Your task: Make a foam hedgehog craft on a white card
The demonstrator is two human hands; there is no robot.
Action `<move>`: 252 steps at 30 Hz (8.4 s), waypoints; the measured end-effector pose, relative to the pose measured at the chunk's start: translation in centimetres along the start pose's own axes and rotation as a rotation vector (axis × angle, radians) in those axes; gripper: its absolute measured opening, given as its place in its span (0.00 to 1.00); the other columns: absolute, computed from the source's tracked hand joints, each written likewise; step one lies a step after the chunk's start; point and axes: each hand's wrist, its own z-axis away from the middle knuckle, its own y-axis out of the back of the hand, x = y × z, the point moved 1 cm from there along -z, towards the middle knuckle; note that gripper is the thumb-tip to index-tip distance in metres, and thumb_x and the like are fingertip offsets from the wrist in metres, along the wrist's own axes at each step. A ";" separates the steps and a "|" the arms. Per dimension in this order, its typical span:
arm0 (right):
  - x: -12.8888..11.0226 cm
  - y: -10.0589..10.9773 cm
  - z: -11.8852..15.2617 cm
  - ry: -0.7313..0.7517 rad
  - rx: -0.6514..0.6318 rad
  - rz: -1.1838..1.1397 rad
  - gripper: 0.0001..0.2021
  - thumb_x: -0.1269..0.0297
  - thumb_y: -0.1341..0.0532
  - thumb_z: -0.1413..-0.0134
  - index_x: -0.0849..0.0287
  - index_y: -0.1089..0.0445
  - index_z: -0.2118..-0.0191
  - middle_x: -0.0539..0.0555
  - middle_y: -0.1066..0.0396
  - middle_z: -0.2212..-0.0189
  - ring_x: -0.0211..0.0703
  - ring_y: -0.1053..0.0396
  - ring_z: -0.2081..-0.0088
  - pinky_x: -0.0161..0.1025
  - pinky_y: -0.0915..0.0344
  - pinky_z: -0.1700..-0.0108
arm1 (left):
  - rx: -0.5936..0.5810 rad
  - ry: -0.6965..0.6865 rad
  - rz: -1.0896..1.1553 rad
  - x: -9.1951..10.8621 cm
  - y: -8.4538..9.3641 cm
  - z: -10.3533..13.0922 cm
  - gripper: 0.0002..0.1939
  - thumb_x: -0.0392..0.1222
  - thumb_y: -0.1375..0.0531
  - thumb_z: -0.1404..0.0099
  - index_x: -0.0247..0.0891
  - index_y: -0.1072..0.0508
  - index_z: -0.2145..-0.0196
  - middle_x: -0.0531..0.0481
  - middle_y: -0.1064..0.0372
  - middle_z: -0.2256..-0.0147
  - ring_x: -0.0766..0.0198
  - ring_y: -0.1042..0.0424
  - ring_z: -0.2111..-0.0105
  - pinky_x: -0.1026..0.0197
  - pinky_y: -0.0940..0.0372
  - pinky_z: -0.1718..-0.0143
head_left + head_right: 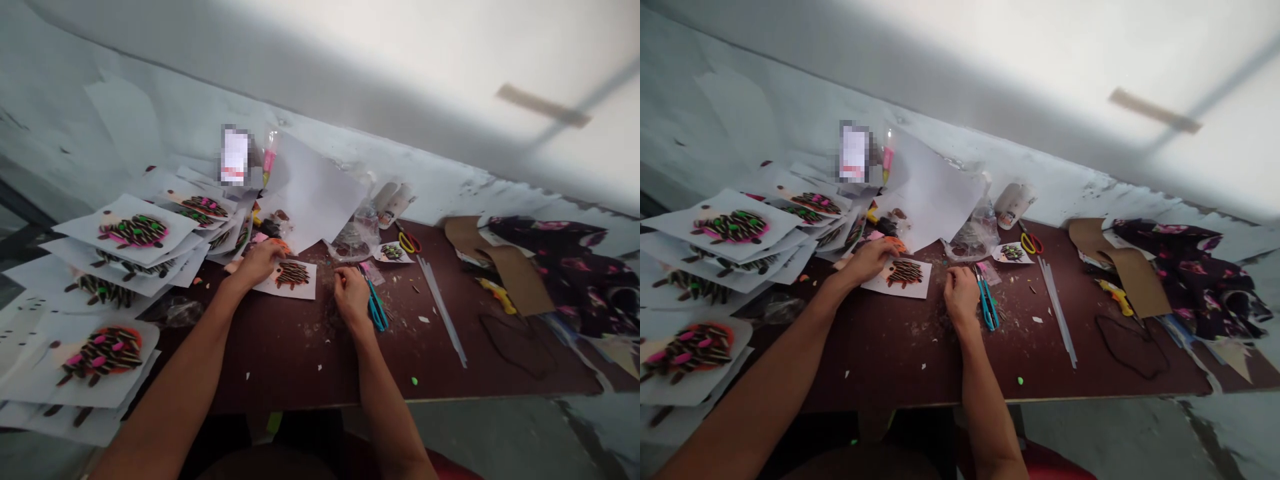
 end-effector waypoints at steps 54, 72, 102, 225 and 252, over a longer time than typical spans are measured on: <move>-1.9 -0.3 1.1 0.061 -0.239 0.056 0.10 0.75 0.42 0.38 0.57 0.23 0.62 0.55 0.24 0.64 0.44 0.27 0.60 0.37 0.35 0.56 | 0.043 -0.040 -0.010 0.1 -0.2 0.8 0.16 0.30 0.48 0.37 0.41 0.21 0.66 0.45 0.24 0.60 0.55 0.26 0.56 0.53 0.30 0.51; 0.8 0.6 0.2 0.024 -0.069 0.159 0.11 0.69 0.42 0.34 0.56 0.21 0.62 0.57 0.27 0.65 0.49 0.35 0.60 0.42 0.42 0.57 | 0.074 -0.043 -0.084 1.0 0.0 0.8 0.17 0.28 0.48 0.39 0.41 0.21 0.66 0.45 0.25 0.61 0.56 0.27 0.56 0.55 0.30 0.52; 2.2 1.1 -4.1 -0.150 -0.110 0.551 0.10 0.60 0.34 0.42 0.58 0.19 0.59 0.66 0.32 0.44 0.62 0.40 0.45 0.50 0.46 0.48 | 0.078 -0.051 -0.094 1.0 -0.3 0.6 0.18 0.24 0.48 0.37 0.39 0.20 0.63 0.44 0.26 0.59 0.55 0.28 0.55 0.53 0.30 0.52; -2.4 -1.8 -0.4 0.185 -0.165 0.024 0.15 0.74 0.44 0.38 0.58 0.22 0.53 0.58 0.27 0.58 0.49 0.34 0.56 0.43 0.37 0.52 | 0.088 -0.082 -0.155 1.4 -0.1 0.7 0.20 0.25 0.46 0.35 0.40 0.18 0.56 0.43 0.26 0.59 0.54 0.30 0.55 0.51 0.33 0.50; -2.5 -3.2 -1.7 0.238 -0.186 0.044 0.19 0.73 0.44 0.38 0.55 0.24 0.46 0.61 0.31 0.48 0.53 0.36 0.48 0.48 0.39 0.46 | 0.114 -0.097 -0.205 1.9 -0.3 0.7 0.21 0.25 0.46 0.36 0.41 0.17 0.57 0.43 0.26 0.59 0.54 0.30 0.56 0.52 0.34 0.51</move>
